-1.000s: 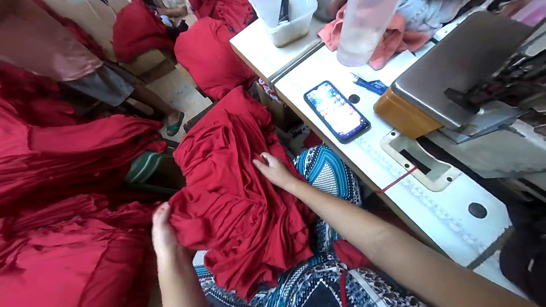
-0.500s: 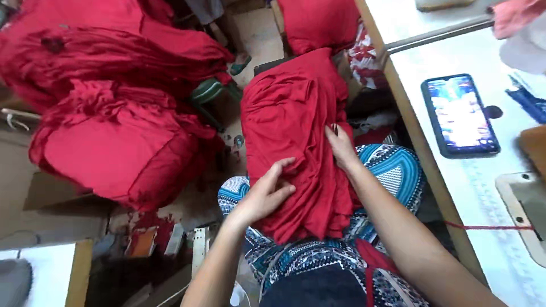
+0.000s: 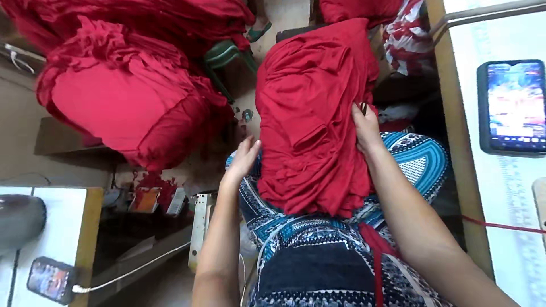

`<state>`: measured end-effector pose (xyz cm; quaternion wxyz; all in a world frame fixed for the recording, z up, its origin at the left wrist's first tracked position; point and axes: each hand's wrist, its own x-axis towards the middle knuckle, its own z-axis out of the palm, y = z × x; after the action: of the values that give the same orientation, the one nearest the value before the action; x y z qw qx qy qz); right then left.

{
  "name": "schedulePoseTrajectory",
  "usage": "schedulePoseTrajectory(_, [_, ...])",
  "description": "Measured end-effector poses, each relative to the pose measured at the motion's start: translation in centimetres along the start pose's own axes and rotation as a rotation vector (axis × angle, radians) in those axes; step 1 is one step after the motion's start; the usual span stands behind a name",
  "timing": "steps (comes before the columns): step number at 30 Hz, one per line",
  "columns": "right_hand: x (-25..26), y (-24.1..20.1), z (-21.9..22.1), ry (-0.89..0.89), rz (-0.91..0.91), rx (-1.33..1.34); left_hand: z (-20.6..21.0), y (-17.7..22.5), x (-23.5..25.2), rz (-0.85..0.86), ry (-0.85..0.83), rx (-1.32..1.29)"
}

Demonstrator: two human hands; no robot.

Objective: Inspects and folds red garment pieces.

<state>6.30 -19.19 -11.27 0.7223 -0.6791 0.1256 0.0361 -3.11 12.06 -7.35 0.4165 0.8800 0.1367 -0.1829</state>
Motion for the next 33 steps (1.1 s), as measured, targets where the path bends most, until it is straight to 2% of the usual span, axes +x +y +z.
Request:
schedulePoseTrajectory(3, [0.1,-0.1,-0.1,0.006,-0.008,0.017,2.2,-0.8,-1.5,0.006,-0.119,-0.187])
schedulePoseTrajectory(7, [0.0,-0.1,0.0,0.015,-0.047,-0.01,3.5,-2.4,-2.6,-0.146,-0.158,-0.354])
schedulePoseTrajectory(8, [-0.1,-0.3,0.1,0.03,-0.076,-0.096,3.5,-2.8,-2.3,-0.163,-0.151,-0.385])
schedulePoseTrajectory(12, [-1.6,-2.1,-0.3,0.027,-0.229,-0.752,3.5,-2.4,-0.3,-0.169,-0.161,-0.424])
schedulePoseTrajectory(14, [-2.5,-2.7,-0.3,0.007,-0.219,-0.939,4.0,-1.9,0.5,-0.196,-0.164,-0.426])
schedulePoseTrajectory(16, [-2.7,-2.8,-0.1,0.032,-0.175,-1.004,4.0,-1.1,0.6,-0.226,-0.179,-0.444])
schedulePoseTrajectory(20, [-1.6,-2.6,-0.6,0.011,0.043,-0.981,4.5,-0.6,1.1,-0.215,-0.11,-0.522])
schedulePoseTrajectory(24, [-0.3,-3.1,-1.5,-0.06,0.268,-0.876,5.5,-0.5,0.8,-0.072,0.003,-0.631])
schedulePoseTrajectory(27, [0.8,-3.1,-2.2,-0.13,0.319,-0.802,4.9,1.4,0.6,-0.046,0.081,-0.648])
schedulePoseTrajectory(29, [1.5,-2.1,-2.8,-0.139,0.306,-0.666,4.1,3.0,1.1,-0.074,0.143,-0.545])
schedulePoseTrajectory(33, [1.9,-1.0,-2.7,-0.131,0.284,-0.583,3.3,1.6,2.8,-0.036,0.082,-0.281])
